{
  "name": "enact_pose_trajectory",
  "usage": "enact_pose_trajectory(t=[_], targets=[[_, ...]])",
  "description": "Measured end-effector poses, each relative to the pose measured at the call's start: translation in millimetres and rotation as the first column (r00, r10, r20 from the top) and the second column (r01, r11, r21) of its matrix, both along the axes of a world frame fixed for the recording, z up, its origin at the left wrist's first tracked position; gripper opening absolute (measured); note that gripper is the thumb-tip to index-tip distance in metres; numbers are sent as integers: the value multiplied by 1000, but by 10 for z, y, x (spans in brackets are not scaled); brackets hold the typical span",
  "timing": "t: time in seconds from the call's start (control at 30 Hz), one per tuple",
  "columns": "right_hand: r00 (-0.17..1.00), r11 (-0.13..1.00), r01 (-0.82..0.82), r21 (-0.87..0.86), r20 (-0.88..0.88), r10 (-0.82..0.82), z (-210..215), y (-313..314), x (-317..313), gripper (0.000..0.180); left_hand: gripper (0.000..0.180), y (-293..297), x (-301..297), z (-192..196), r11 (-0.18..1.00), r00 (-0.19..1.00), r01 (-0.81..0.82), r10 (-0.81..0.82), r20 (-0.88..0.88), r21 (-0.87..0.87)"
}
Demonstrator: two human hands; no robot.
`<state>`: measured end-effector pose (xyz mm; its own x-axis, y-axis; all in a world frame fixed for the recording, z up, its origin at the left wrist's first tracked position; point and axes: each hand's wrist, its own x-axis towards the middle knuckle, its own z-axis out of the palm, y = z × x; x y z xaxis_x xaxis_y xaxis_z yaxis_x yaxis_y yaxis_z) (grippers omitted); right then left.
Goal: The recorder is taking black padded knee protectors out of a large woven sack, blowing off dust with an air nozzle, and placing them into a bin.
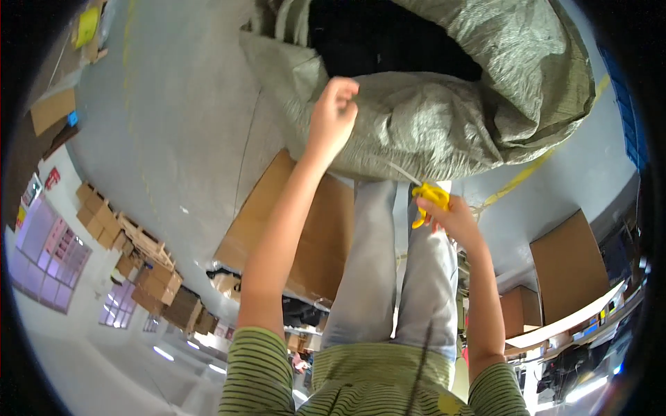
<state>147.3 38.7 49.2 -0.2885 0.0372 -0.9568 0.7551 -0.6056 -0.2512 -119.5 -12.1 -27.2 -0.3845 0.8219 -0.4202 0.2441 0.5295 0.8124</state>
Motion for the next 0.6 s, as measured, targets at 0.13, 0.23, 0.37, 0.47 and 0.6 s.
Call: enact_pose_trajectory(t=[0.13, 0.23, 0.37, 0.47, 0.6], targets=[[982, 982, 189, -6, 4, -189, -143, -122, 111, 33, 63, 782, -175, -921, 727, 284, 538, -633, -721, -427], [938, 940, 342, -2, 56, -341, -303, -186, 194, 27, 72, 1023, -217, -1427, 476, -160, 642, -684, -712, -601], [872, 876, 481, 36, 84, -482, -487, -351, 313, 32, 69, 1069, 4, -1793, 194, -479, 545, -726, -493, -815], [882, 882, 470, -35, 74, -466, -527, -417, 205, 39, 45, 860, -304, -1907, 131, -404, 553, -822, -402, -823], [902, 881, 399, 255, 64, -427, -462, -387, 207, 39, 20, 711, -469, -1502, 474, 59, 707, -779, -624, -524]])
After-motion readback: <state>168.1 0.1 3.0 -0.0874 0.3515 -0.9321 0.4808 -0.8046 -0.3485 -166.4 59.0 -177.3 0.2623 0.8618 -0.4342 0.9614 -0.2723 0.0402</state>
